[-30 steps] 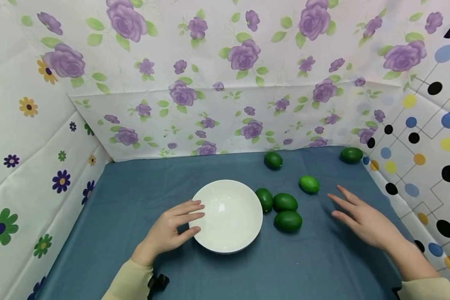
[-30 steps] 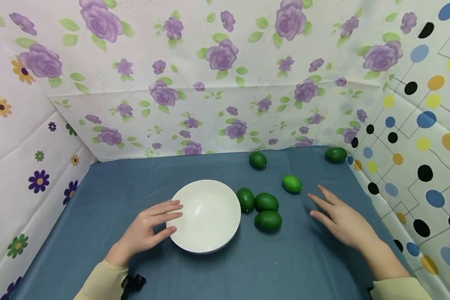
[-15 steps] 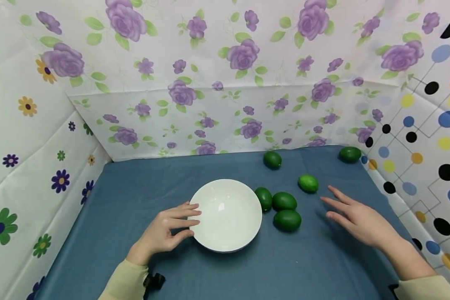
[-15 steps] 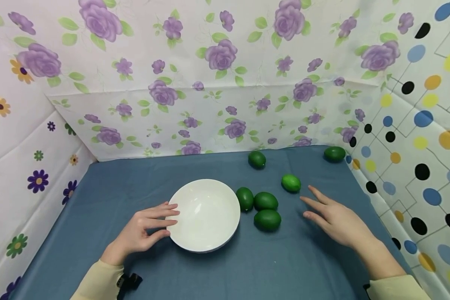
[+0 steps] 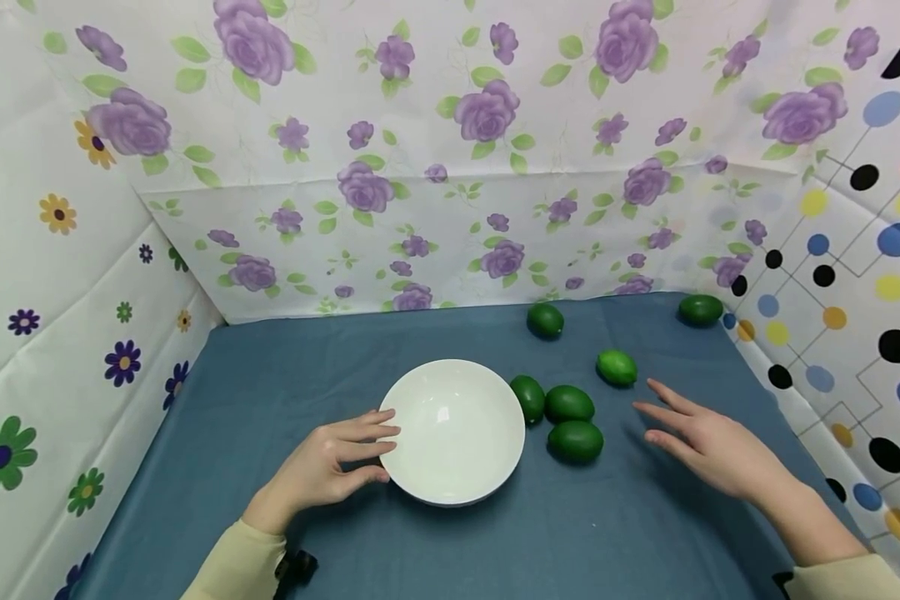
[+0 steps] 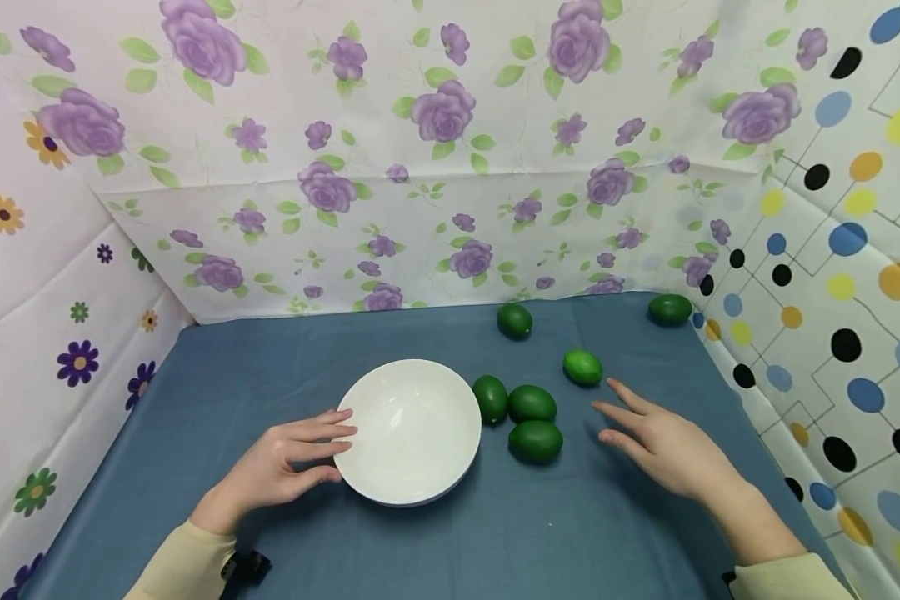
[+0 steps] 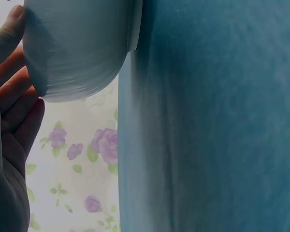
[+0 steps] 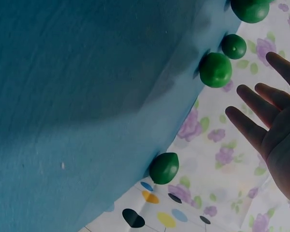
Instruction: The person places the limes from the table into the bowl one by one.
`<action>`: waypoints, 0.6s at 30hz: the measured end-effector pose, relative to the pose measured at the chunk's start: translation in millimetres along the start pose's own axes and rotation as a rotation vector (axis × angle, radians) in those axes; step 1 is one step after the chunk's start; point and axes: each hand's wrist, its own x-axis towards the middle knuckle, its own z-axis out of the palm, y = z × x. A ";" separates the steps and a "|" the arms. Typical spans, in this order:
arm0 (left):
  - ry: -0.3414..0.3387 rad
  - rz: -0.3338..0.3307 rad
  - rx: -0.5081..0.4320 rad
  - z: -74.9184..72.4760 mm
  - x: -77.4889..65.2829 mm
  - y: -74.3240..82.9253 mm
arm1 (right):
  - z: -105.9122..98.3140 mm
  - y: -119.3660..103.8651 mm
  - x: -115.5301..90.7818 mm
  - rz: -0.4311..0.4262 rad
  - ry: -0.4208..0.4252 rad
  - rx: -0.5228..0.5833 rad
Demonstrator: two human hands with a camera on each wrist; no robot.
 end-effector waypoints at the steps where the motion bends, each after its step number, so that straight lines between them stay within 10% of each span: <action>1: 0.010 0.011 -0.003 1.2 0.2 -0.4 | 1.0 -1.0 0.2 -0.001 -0.001 0.001; 18: 0.092 0.072 -0.021 7.1 1.3 -2.1 | 5.4 -9.9 4.9 -0.024 -0.004 0.009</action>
